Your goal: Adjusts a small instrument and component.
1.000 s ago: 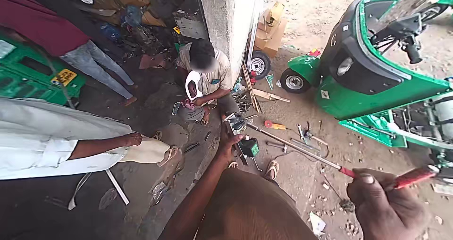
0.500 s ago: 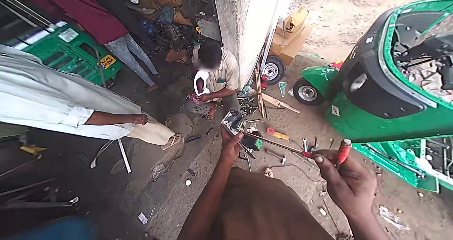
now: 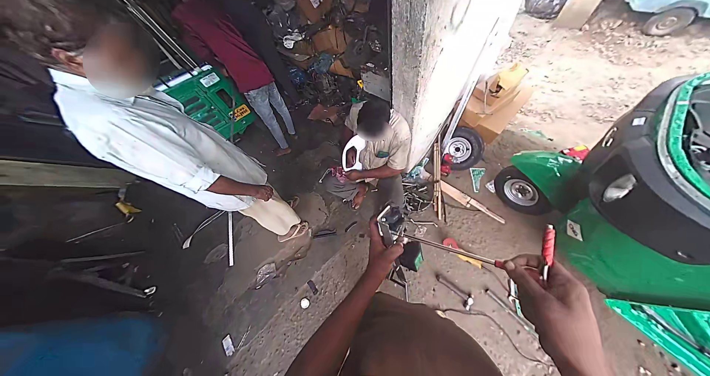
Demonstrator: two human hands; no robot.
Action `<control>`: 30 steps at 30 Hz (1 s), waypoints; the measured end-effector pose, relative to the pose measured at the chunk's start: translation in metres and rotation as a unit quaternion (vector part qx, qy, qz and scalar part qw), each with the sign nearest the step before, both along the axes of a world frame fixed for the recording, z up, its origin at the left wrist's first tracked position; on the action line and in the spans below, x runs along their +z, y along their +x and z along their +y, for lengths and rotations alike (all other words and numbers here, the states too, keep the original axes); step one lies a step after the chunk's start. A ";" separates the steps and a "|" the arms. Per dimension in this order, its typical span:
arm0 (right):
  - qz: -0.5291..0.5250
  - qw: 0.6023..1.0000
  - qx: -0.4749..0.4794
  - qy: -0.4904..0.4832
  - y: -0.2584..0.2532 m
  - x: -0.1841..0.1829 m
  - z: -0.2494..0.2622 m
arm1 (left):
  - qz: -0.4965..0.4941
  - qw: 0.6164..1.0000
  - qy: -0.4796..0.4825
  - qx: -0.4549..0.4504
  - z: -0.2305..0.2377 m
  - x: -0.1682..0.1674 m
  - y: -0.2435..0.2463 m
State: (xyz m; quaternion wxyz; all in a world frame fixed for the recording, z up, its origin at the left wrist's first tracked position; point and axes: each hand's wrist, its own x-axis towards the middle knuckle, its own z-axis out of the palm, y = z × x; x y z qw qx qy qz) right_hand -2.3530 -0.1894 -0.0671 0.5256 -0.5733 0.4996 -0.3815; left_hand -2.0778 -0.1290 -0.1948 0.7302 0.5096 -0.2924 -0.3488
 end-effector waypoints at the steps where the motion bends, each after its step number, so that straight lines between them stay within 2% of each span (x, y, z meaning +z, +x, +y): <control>1: 0.025 1.000 -0.010 -0.016 0.004 -0.002 0.005 | -0.006 1.000 0.009 -0.009 0.005 -0.003 0.003; 4: 0.075 0.994 -0.030 -0.071 0.017 -0.004 0.013 | -0.008 0.996 0.073 -0.041 0.016 -0.010 0.014; 6: 0.157 0.968 0.000 -0.197 0.029 0.004 0.019 | 0.028 0.986 0.137 -0.094 0.019 -0.013 0.020; 8: 0.240 0.892 0.055 -0.378 0.037 0.014 0.016 | 0.094 0.971 0.164 -0.143 0.027 -0.023 0.018; 10: 0.260 0.781 0.066 -0.564 0.052 0.019 -0.018 | 0.144 0.963 0.166 -0.156 0.016 -0.021 0.026; 12: 0.262 0.737 0.088 -0.616 0.062 0.035 -0.050 | 0.191 0.955 0.162 -0.156 0.000 -0.014 0.030; 13: 0.250 0.739 0.096 -0.618 0.071 0.044 -0.059 | 0.214 0.951 0.162 -0.154 -0.007 -0.009 0.031; 14: 0.191 0.767 0.099 -0.605 0.083 0.049 -0.065 | 0.233 0.946 0.161 -0.156 -0.012 -0.003 0.030; 16: -0.036 0.839 0.089 -0.536 0.116 0.048 -0.074 | 0.265 0.937 0.159 -0.161 -0.021 0.014 0.022; 18: -0.261 0.869 0.051 -0.417 0.146 0.047 -0.079 | 0.298 0.926 0.170 -0.161 -0.025 0.030 0.008; 20: -0.425 0.867 0.050 -0.254 0.159 0.052 -0.077 | 0.320 0.917 0.178 -0.157 -0.024 0.043 -0.005; 22: -0.459 0.874 0.046 -0.155 0.157 0.049 -0.078 | 0.338 0.908 0.190 -0.161 -0.018 0.049 -0.013; 26: -0.414 0.890 0.106 -0.156 0.140 0.030 -0.082 | 0.370 0.893 0.185 -0.176 -0.016 0.045 -0.026; 30: -0.431 0.884 0.128 -0.131 0.126 0.020 -0.084 | 0.380 0.890 0.175 -0.183 -0.016 0.040 -0.037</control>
